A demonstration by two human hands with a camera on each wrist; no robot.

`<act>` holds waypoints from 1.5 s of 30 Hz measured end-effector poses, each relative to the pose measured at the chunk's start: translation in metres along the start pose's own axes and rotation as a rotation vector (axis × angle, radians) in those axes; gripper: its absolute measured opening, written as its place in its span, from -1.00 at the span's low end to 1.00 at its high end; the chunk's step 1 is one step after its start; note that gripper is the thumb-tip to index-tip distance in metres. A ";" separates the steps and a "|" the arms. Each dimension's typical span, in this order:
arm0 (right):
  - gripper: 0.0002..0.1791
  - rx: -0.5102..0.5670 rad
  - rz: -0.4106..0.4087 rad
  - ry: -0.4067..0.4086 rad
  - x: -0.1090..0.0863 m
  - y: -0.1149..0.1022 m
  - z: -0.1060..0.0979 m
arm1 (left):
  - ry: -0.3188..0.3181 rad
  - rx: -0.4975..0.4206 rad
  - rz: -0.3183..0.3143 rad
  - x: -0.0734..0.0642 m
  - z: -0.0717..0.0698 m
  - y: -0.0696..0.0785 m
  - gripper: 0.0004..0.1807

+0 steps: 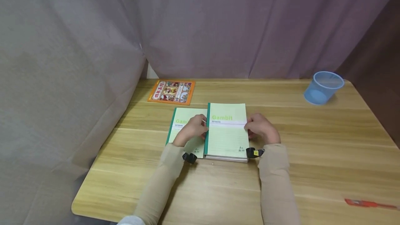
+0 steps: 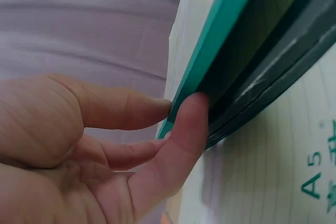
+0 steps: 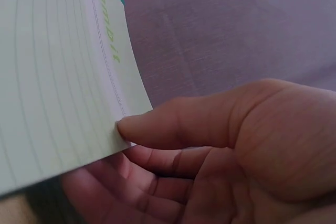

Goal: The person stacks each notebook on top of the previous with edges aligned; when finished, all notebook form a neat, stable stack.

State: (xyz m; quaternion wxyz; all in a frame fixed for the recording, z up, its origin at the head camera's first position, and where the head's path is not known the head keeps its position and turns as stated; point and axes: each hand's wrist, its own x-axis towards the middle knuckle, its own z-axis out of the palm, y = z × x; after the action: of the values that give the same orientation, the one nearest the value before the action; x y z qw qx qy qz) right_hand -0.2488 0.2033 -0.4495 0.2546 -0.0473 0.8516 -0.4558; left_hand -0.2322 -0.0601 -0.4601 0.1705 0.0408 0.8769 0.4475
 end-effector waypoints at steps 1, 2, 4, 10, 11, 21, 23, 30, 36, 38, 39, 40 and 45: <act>-0.83 -0.009 0.007 -0.001 0.000 0.000 0.000 | -0.004 0.007 0.004 0.000 0.001 -0.001 -0.68; -0.85 -0.014 0.010 -0.002 0.000 0.000 0.001 | -0.007 0.014 0.008 0.000 0.001 -0.001 -0.71; -0.88 -0.015 0.010 -0.002 0.000 0.000 0.001 | -0.006 0.030 0.015 0.000 0.001 -0.002 -0.73; -0.88 0.000 0.013 -0.003 0.001 -0.002 0.000 | -0.009 0.064 0.023 0.000 0.000 -0.001 -0.79; -0.88 0.005 0.016 -0.005 0.001 -0.002 0.000 | -0.013 0.074 0.024 0.000 0.000 -0.001 -0.81; -0.89 0.031 0.046 -0.012 0.003 0.004 0.001 | -0.035 0.134 0.006 -0.001 0.001 0.001 -0.84; -0.88 0.037 0.050 -0.009 0.003 0.004 0.002 | -0.031 0.144 0.004 -0.001 0.001 0.002 -0.84; -0.88 0.026 0.051 -0.018 0.005 0.005 0.005 | -0.030 0.184 0.007 0.000 0.002 0.001 -0.85; -0.85 0.028 0.042 -0.024 0.007 0.009 0.004 | -0.031 0.212 0.004 0.000 0.003 0.000 -0.87; -0.85 0.026 0.039 -0.027 0.008 0.011 0.003 | -0.030 0.219 -0.005 0.000 0.003 0.000 -0.86; -0.85 0.023 0.037 -0.028 0.008 0.012 0.002 | -0.028 0.221 -0.008 0.000 0.003 0.001 -0.87; -0.84 0.021 0.035 -0.031 0.009 0.013 0.001 | -0.025 0.224 -0.011 0.000 0.004 0.001 -0.87; -0.85 0.005 0.042 -0.034 0.011 0.016 -0.002 | -0.010 0.253 -0.014 0.000 0.008 0.001 -0.89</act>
State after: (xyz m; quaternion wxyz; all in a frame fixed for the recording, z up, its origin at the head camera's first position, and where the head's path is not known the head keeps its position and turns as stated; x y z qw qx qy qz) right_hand -0.2569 0.2103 -0.4655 0.2786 -0.0364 0.8469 -0.4516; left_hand -0.2299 -0.0533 -0.4637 0.1712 0.0581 0.9258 0.3320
